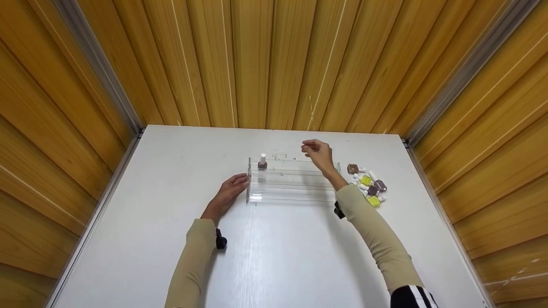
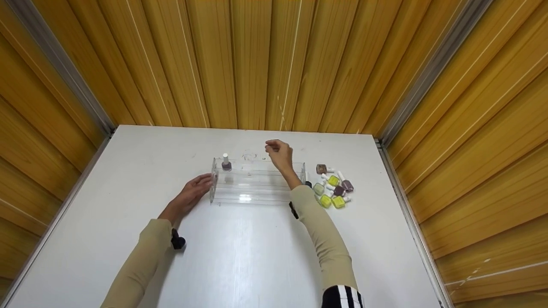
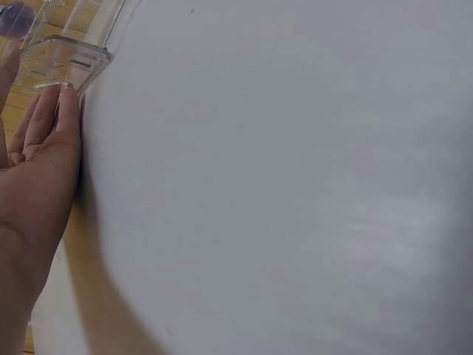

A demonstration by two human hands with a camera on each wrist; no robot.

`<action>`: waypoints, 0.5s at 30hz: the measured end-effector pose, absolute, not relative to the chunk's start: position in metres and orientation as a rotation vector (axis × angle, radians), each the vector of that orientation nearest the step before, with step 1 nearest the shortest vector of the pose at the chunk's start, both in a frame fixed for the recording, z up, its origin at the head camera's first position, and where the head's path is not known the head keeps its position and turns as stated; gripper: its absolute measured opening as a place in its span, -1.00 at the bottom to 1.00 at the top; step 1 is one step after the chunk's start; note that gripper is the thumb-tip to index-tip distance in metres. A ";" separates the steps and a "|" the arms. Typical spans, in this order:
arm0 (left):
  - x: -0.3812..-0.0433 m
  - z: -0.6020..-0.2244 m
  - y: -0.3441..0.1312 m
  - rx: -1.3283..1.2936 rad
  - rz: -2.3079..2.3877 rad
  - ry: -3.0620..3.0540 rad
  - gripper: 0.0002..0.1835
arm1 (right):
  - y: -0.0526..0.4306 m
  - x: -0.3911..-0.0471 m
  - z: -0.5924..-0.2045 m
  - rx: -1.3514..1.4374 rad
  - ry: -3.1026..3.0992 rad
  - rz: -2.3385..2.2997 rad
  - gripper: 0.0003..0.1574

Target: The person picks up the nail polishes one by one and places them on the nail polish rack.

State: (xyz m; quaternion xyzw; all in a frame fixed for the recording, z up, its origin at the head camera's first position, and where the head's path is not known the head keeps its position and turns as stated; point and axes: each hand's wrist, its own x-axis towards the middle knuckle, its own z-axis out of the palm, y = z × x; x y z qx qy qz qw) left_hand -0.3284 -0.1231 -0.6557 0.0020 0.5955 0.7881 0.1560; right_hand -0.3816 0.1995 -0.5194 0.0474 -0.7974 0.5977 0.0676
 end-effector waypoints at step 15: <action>-0.329 -0.654 -0.121 -0.035 2.236 1.719 -0.41 | 0.323 -0.376 -0.505 -0.218 -2.334 1.701 -0.68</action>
